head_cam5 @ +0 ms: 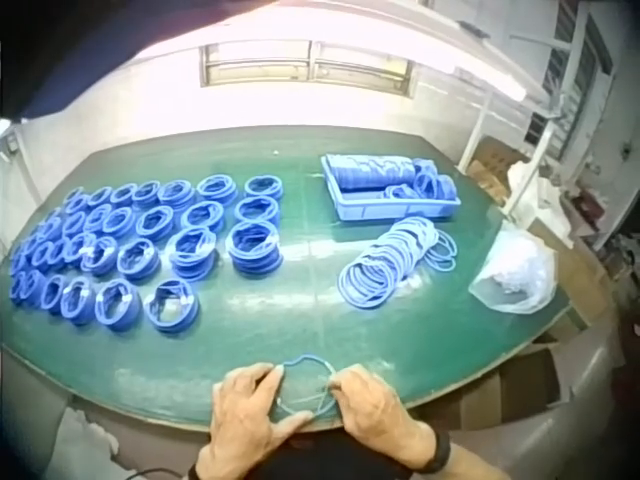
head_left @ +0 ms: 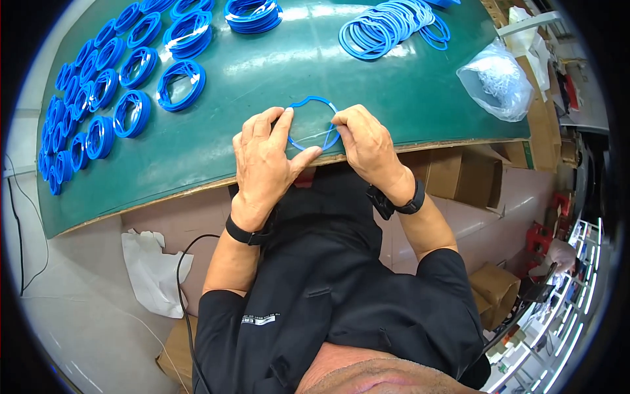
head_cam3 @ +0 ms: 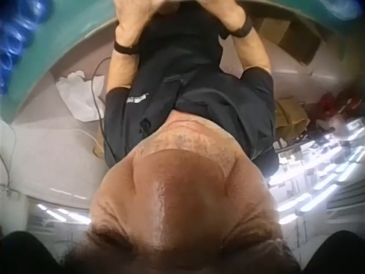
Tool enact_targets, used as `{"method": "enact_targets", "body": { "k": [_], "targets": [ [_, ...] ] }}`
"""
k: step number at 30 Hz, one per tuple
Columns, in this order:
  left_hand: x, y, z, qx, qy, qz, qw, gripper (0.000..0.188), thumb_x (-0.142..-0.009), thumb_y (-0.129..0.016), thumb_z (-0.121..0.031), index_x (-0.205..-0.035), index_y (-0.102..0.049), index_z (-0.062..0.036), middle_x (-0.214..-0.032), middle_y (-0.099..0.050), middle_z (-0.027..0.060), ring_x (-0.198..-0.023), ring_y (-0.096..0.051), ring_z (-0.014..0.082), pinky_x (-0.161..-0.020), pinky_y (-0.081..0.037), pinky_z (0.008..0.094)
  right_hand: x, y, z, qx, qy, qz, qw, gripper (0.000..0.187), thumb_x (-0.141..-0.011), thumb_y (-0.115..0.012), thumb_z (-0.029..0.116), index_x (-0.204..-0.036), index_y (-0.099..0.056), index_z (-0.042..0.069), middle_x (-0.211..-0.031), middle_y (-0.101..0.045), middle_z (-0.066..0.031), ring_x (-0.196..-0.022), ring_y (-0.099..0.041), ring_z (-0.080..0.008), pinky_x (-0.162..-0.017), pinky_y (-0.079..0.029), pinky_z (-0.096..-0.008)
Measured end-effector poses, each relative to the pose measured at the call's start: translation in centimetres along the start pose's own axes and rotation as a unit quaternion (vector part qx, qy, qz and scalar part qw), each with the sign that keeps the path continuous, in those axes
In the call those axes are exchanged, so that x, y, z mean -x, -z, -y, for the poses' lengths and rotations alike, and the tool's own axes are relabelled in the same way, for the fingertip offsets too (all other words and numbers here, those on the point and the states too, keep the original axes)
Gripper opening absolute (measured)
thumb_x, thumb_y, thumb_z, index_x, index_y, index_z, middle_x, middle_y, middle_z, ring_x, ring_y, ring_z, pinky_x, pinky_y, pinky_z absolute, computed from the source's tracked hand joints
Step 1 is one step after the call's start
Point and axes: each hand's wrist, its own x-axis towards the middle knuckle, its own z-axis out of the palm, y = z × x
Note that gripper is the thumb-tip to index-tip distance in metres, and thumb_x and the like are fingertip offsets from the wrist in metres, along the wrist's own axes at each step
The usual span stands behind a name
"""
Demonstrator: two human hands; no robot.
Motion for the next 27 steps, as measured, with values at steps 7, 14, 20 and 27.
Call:
{"method": "enact_targets", "body": {
  "k": [7,14,20,27],
  "targets": [
    [-0.1,0.1,0.1,-0.001,0.003,0.014,1.0,0.084,-0.081,-0.098,-0.053,-0.146,-0.074,-0.0055,-0.147,-0.067,0.0094,-0.138,-0.06,0.0324,-0.112,-0.047,0.0502,1.5,1.2,-0.1,0.011,-0.014,-0.023,1.0,0.019,-0.1,-0.071,-0.01,-0.116,-0.069,0.001,-0.105,-0.071,-0.0184,-0.091,-0.072,-0.041,-0.08,-0.059,-0.0465],
    [0.0,0.3,0.4,0.002,-0.007,0.026,1.0,0.084,-0.081,-0.099,-0.05,-0.148,-0.074,-0.0046,-0.149,-0.067,0.01,-0.139,-0.059,0.0329,-0.112,-0.047,0.0501,3.1,3.0,-0.4,0.038,-0.039,-0.021,0.998,0.017,-0.102,-0.069,-0.01,-0.115,-0.069,0.001,-0.104,-0.071,-0.0185,-0.091,-0.072,-0.0401,-0.08,-0.059,-0.0459],
    [0.0,0.4,0.7,0.008,-0.015,0.027,0.999,0.081,-0.084,-0.098,-0.044,-0.151,-0.074,-0.0052,-0.15,-0.067,0.0088,-0.138,-0.061,0.0329,-0.112,-0.047,0.0492,4.4,4.3,-0.8,0.04,-0.043,-0.019,0.998,0.017,-0.102,-0.069,-0.01,-0.114,-0.069,0.001,-0.104,-0.071,-0.0182,-0.091,-0.071,-0.0396,-0.08,-0.059,-0.0452],
    [0.0,0.4,0.7,0.007,-0.012,0.031,0.999,0.08,-0.084,-0.098,-0.042,-0.151,-0.075,-0.0058,-0.15,-0.068,0.0086,-0.138,-0.061,0.0328,-0.112,-0.047,0.0484,5.7,6.0,-0.5,0.004,-0.068,0.019,0.997,0.015,-0.102,-0.068,-0.011,-0.113,-0.069,0.0,-0.103,-0.07,-0.0172,-0.09,-0.07,-0.0375,-0.08,-0.058,-0.0432]
  ]
}}
